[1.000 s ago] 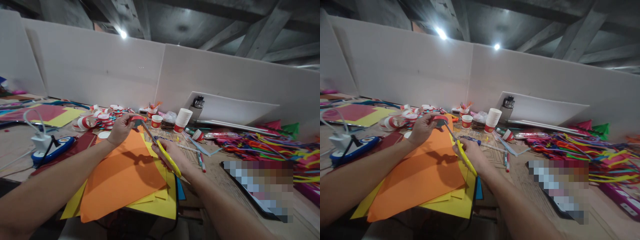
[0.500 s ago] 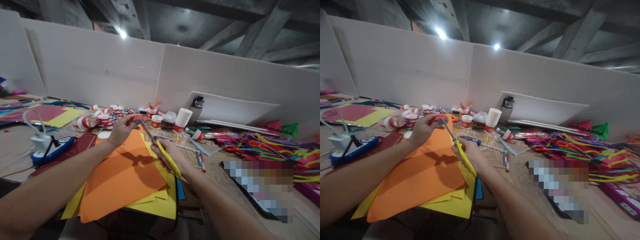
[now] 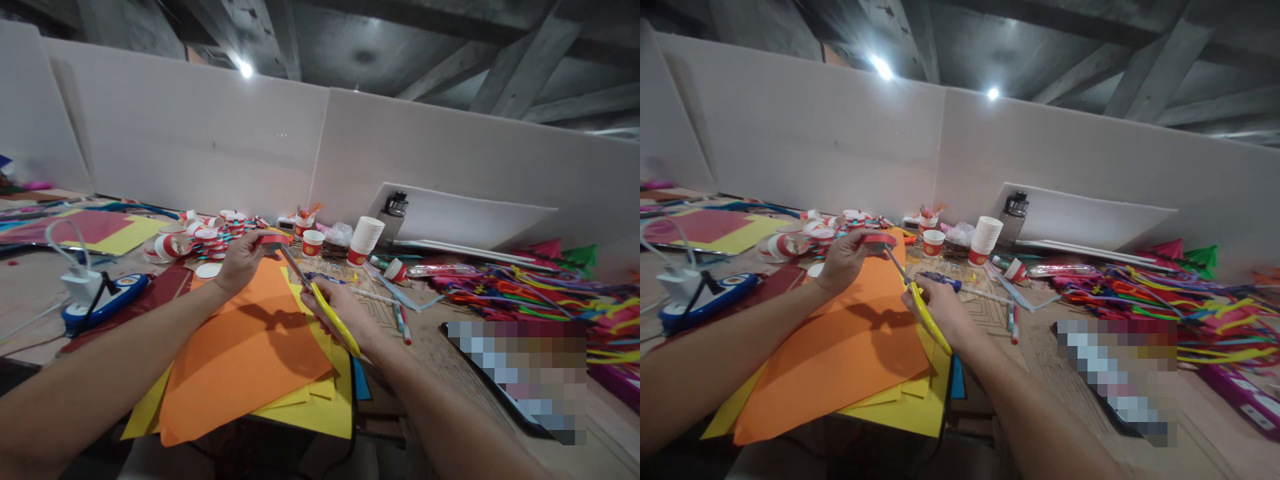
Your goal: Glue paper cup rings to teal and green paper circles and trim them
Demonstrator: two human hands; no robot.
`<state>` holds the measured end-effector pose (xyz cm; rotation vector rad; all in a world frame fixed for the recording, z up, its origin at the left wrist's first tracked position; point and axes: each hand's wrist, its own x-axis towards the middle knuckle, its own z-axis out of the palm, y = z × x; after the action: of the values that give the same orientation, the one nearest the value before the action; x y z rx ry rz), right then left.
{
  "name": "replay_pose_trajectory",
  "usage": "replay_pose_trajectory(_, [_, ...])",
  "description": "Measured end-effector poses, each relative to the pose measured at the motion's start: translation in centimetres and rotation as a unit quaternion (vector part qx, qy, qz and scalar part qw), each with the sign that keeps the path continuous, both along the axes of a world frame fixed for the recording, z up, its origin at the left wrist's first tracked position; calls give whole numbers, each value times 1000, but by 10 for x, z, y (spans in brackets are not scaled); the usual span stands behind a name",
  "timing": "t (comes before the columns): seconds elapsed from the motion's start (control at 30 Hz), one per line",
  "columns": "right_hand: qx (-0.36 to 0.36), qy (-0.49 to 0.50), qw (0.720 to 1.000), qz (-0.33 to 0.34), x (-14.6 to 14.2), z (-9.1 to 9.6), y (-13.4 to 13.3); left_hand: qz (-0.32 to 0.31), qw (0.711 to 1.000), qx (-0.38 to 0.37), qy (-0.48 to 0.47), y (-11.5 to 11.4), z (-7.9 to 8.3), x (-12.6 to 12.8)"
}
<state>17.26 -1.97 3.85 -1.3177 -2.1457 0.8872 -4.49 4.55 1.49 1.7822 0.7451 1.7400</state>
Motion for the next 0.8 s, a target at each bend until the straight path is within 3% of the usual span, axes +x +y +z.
replay_pose_trajectory(0.5, [4, 4, 1000, -4, 0, -3, 1, -135, 987, -49, -67, 2, 0, 1])
replay_pose_trajectory(0.8, [-5, 5, 1000, -6, -1, -2, 1, -96, 994, -40, -46, 1, 1, 1])
